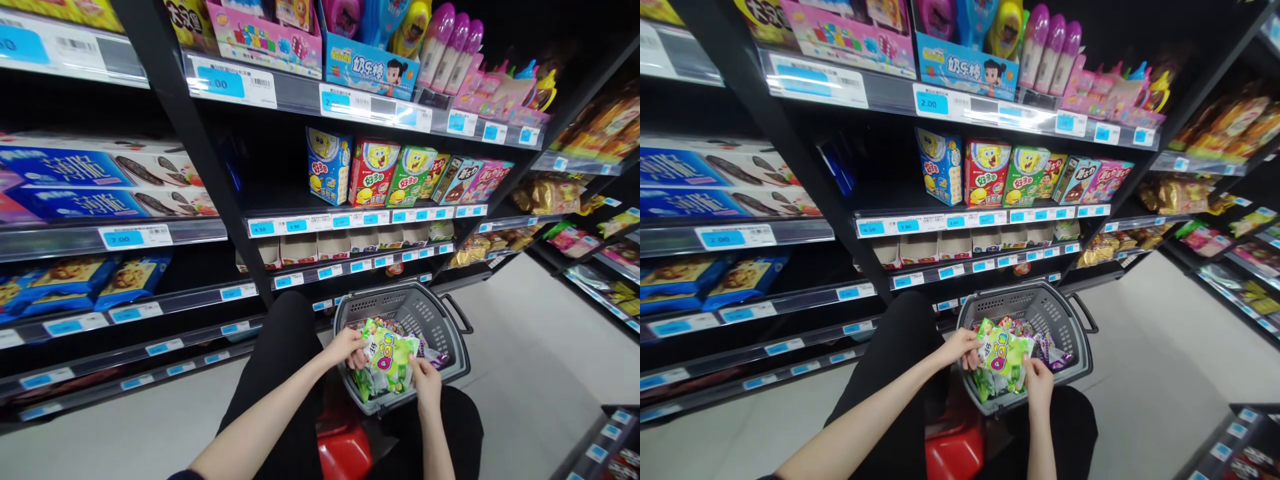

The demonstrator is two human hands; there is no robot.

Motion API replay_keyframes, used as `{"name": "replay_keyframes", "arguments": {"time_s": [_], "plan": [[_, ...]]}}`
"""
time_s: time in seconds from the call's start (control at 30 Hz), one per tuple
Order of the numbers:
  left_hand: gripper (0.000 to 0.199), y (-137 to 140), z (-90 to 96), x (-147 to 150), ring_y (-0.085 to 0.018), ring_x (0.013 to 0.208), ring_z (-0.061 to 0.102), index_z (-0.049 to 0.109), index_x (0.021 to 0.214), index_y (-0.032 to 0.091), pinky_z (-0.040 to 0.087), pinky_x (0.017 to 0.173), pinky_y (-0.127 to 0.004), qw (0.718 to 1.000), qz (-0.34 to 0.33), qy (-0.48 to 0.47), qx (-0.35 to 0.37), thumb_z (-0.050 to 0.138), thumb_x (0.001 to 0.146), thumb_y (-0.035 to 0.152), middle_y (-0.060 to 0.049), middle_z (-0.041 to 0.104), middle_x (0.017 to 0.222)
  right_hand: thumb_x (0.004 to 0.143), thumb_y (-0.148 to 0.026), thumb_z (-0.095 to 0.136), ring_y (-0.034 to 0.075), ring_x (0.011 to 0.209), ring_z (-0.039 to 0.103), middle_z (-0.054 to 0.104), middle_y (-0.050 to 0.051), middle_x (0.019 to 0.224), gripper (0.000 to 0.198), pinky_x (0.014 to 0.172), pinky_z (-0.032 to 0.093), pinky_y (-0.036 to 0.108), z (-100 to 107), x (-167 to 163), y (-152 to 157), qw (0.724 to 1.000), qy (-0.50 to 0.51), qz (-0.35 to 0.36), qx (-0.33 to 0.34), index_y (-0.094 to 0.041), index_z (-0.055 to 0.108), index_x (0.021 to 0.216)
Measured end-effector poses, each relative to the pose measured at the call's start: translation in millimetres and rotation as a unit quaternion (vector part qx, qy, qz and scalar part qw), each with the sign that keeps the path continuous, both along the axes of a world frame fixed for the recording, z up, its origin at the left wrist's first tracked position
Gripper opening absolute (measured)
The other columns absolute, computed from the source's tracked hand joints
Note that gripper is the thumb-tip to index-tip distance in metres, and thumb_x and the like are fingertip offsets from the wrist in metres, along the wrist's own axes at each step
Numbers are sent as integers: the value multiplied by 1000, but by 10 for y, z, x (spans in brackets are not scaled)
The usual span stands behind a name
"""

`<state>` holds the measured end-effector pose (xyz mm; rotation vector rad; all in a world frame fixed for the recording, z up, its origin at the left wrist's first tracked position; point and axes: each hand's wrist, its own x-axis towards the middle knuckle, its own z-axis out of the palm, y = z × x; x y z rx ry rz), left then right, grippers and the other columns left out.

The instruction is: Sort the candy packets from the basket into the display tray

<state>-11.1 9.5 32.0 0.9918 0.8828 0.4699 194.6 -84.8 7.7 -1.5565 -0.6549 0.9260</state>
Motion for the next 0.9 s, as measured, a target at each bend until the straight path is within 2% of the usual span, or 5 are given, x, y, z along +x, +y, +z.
{"name": "replay_keyframes", "arguments": {"time_s": [0.2, 0.5, 0.6, 0.77, 0.9], "plan": [[29, 19, -104, 28, -9, 28, 42, 53, 58, 14, 29, 34, -18, 997, 35, 57, 40, 65, 68, 39, 5, 47, 31, 63, -56, 62, 8, 43, 27, 28, -9, 43, 47, 42, 22, 22, 50, -22, -4, 998, -59, 17, 17, -21, 36, 47], [66, -341, -5, 179, -20, 88, 62, 53, 118, 22, 50, 68, -28, 986, 7, -148, -74, 77, 58, 35, -9, 64, 105, 79, -34, 52, 19, 71, 51, 54, 2, 67, 22, 67, 39, 29, 380, -699, 83, 947, -273, 142, 94, -22, 60, 63], [61, -327, 21, 175, -23, 86, 63, 58, 111, 14, 51, 68, -30, 981, 35, -168, -89, 79, 55, 29, -13, 66, 100, 78, -25, 53, 21, 86, 57, 64, 5, 84, 16, 81, 41, 33, 361, -670, 88, 951, -214, 184, 129, -22, 68, 83], [59, -199, 117, 112, -30, 86, 64, 55, 113, 10, 54, 68, -43, 973, 33, -188, -127, 76, 60, 27, -19, 64, 105, 62, -31, 71, 25, 101, 57, 62, 9, 111, 51, 86, 44, 37, 169, -287, 76, 993, -46, -22, 104, -20, 59, 110], [79, -188, 215, 90, -27, 80, 65, 41, 130, 15, 55, 63, -39, 980, 34, -168, -98, 76, 60, 25, -18, 62, 110, 61, -30, 75, 25, 96, 62, 65, 8, 111, 80, 79, 49, 38, 120, -166, 23, 982, 152, 68, 92, -27, 39, 132]]}}
